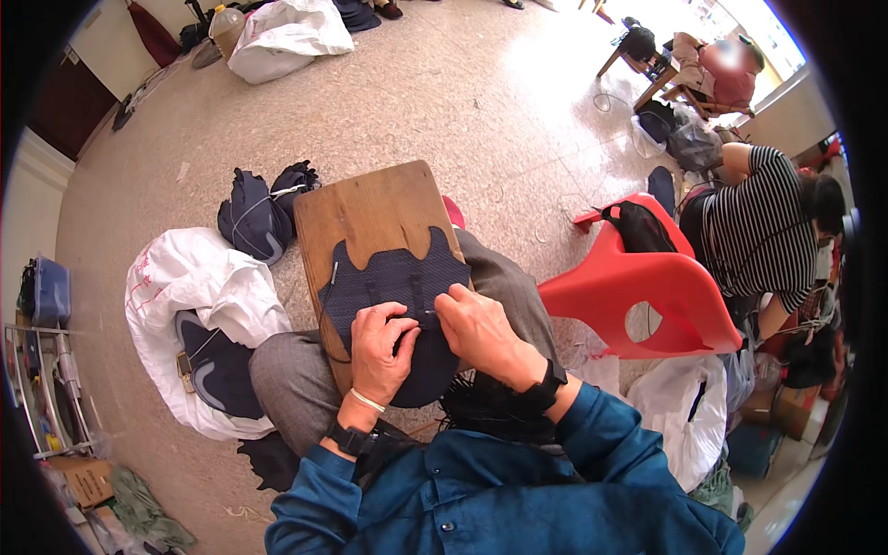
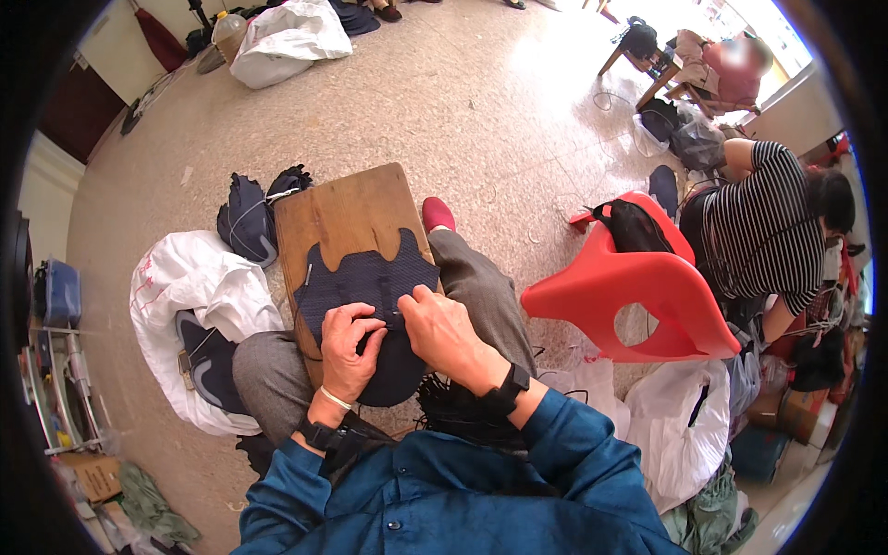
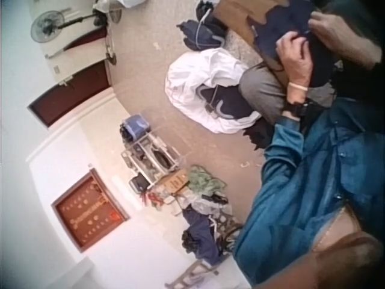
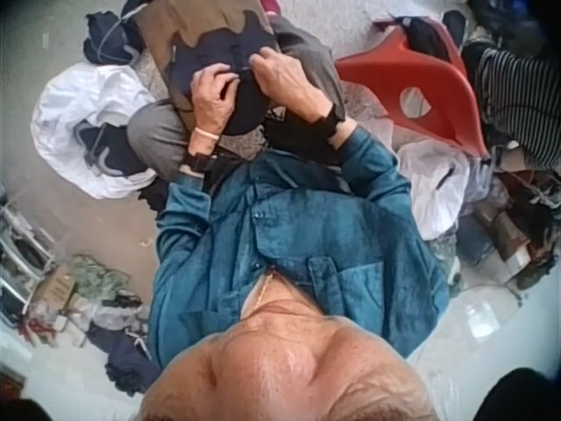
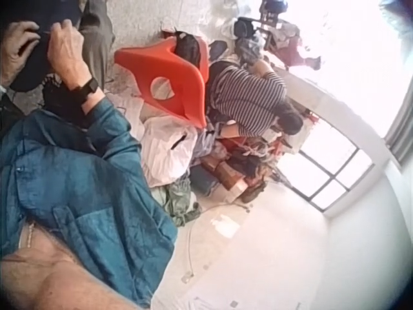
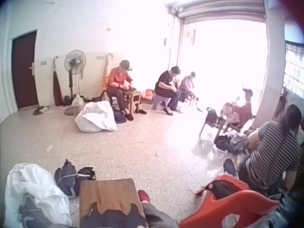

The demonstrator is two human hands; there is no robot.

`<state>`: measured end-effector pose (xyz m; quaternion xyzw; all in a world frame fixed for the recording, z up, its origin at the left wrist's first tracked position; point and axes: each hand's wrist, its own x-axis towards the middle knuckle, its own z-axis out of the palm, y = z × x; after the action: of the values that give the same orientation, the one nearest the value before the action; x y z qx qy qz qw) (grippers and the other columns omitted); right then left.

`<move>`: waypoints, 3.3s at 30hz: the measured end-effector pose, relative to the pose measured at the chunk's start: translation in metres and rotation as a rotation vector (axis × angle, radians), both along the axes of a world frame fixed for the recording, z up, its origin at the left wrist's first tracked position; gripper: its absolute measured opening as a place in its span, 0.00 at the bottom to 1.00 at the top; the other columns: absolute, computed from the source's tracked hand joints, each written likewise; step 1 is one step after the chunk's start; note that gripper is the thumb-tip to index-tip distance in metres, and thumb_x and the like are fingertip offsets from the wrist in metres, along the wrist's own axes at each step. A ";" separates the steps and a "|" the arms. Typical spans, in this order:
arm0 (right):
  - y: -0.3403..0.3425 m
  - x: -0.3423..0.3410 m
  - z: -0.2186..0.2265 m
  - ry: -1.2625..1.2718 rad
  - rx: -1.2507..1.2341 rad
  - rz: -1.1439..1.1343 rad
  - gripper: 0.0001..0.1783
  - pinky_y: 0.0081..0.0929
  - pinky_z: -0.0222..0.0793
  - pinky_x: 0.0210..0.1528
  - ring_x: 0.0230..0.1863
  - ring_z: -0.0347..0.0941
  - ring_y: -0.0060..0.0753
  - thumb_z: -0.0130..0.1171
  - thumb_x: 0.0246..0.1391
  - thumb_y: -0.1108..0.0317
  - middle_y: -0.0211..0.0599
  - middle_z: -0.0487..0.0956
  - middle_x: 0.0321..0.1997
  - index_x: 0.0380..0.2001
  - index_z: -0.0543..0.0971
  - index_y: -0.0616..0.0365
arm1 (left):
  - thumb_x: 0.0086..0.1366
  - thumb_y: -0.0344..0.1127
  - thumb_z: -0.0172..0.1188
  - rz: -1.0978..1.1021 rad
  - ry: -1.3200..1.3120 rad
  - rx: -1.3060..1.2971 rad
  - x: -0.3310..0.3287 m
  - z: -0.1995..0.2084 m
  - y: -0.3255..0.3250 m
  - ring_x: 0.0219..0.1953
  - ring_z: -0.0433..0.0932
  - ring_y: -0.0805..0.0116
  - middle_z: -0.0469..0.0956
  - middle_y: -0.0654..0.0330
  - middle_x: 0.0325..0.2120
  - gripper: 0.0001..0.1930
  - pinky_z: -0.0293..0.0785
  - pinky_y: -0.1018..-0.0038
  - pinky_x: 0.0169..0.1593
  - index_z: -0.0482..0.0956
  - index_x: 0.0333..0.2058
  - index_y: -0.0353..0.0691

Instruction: The recorder is hand-sewing components of a blue shoe upper using a needle and thread.

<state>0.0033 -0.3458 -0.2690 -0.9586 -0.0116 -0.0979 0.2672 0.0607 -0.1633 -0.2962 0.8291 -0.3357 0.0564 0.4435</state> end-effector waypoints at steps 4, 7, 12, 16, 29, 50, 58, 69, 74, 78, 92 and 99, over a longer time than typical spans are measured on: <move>-0.006 0.011 0.003 0.078 -0.055 0.095 0.02 0.45 0.76 0.35 0.36 0.80 0.52 0.60 0.54 0.73 0.44 0.76 0.31 0.31 0.77 0.57 | 0.53 0.27 0.71 -0.003 -0.031 0.001 -0.001 -0.001 0.001 0.47 0.77 0.58 0.81 0.62 0.42 0.08 0.69 0.63 0.51 0.83 0.33 0.42; -0.010 0.016 -0.005 0.062 0.095 0.149 0.02 0.46 0.75 0.37 0.36 0.79 0.52 0.61 0.54 0.72 0.43 0.76 0.31 0.31 0.78 0.58 | 0.53 0.27 0.71 -0.005 -0.061 0.015 -0.001 0.001 0.000 0.48 0.77 0.58 0.82 0.63 0.43 0.07 0.69 0.62 0.52 0.83 0.32 0.43; -0.001 0.007 -0.018 -0.060 0.176 0.124 0.02 0.48 0.73 0.41 0.37 0.77 0.55 0.60 0.56 0.72 0.45 0.77 0.32 0.33 0.80 0.58 | 0.54 0.27 0.70 -0.030 -0.077 0.032 -0.001 -0.003 0.003 0.48 0.77 0.57 0.81 0.61 0.45 0.09 0.69 0.62 0.53 0.82 0.34 0.42; -0.004 -0.001 -0.026 -0.152 0.296 0.010 0.05 0.48 0.72 0.43 0.38 0.76 0.58 0.58 0.55 0.76 0.48 0.77 0.33 0.36 0.79 0.59 | 0.56 0.27 0.69 0.038 -0.032 -0.011 -0.004 0.001 -0.004 0.49 0.77 0.55 0.79 0.57 0.48 0.12 0.70 0.62 0.55 0.81 0.39 0.41; -0.001 -0.004 -0.021 -0.064 0.489 -0.060 0.10 0.43 0.74 0.46 0.44 0.77 0.54 0.56 0.55 0.79 0.49 0.78 0.39 0.41 0.78 0.61 | 0.57 0.25 0.66 -0.034 0.087 0.088 0.019 -0.001 -0.007 0.43 0.76 0.53 0.75 0.56 0.37 0.06 0.72 0.63 0.47 0.81 0.34 0.38; -0.009 -0.004 -0.017 -0.068 0.525 -0.020 0.15 0.36 0.76 0.44 0.39 0.79 0.46 0.50 0.49 0.86 0.46 0.79 0.35 0.39 0.79 0.62 | 0.61 0.32 0.60 -0.124 -0.555 0.553 0.015 0.015 -0.013 0.41 0.74 0.60 0.72 0.61 0.31 0.01 0.64 0.56 0.59 0.79 0.30 0.44; -0.008 -0.004 -0.021 -0.067 0.542 -0.018 0.15 0.35 0.76 0.45 0.40 0.80 0.45 0.49 0.49 0.86 0.46 0.80 0.37 0.39 0.79 0.64 | 0.58 0.32 0.59 -0.093 -0.559 0.581 0.021 0.022 -0.012 0.42 0.74 0.60 0.73 0.59 0.31 0.01 0.63 0.55 0.60 0.79 0.28 0.45; -0.011 -0.008 -0.015 -0.070 0.514 -0.036 0.10 0.38 0.76 0.47 0.42 0.79 0.50 0.53 0.54 0.82 0.47 0.80 0.38 0.39 0.79 0.63 | 0.62 0.30 0.62 0.388 -0.410 0.621 0.045 0.060 0.150 0.44 0.74 0.59 0.74 0.59 0.34 0.02 0.59 0.56 0.60 0.78 0.33 0.42; -0.008 -0.007 -0.016 -0.029 0.455 -0.008 0.13 0.40 0.75 0.49 0.47 0.78 0.53 0.57 0.54 0.79 0.47 0.80 0.42 0.43 0.79 0.60 | 0.61 0.30 0.65 0.142 -0.260 0.382 0.008 0.077 0.114 0.42 0.74 0.58 0.76 0.60 0.31 0.03 0.60 0.59 0.59 0.79 0.33 0.43; 0.014 -0.007 0.029 -0.174 0.380 0.101 0.20 0.41 0.74 0.51 0.52 0.77 0.54 0.59 0.53 0.79 0.48 0.79 0.48 0.51 0.77 0.57 | 0.59 0.30 0.67 -0.041 -0.239 0.220 -0.011 0.087 0.055 0.39 0.77 0.62 0.75 0.63 0.29 0.06 0.63 0.57 0.59 0.80 0.34 0.46; 0.002 -0.018 0.020 0.247 1.020 -0.223 0.11 0.20 0.67 0.28 0.25 0.67 0.13 0.47 0.72 0.67 0.23 0.69 0.22 0.42 0.78 0.60 | 0.62 0.41 0.68 0.253 -0.085 0.344 0.073 0.015 0.064 0.38 0.77 0.57 0.78 0.59 0.33 0.10 0.64 0.61 0.50 0.82 0.37 0.42; 0.019 -0.005 0.026 0.001 0.660 -0.131 0.08 0.39 0.73 0.36 0.33 0.78 0.53 0.52 0.70 0.69 0.53 0.77 0.30 0.41 0.76 0.63 | 0.61 0.35 0.67 0.244 -0.061 0.421 0.093 0.006 0.056 0.39 0.78 0.57 0.78 0.60 0.30 0.05 0.63 0.61 0.50 0.81 0.31 0.43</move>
<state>-0.0018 -0.3273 -0.2431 -0.8191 0.0826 -0.1129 0.5563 0.1539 -0.1077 -0.2904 0.9356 -0.2506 0.0633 0.2406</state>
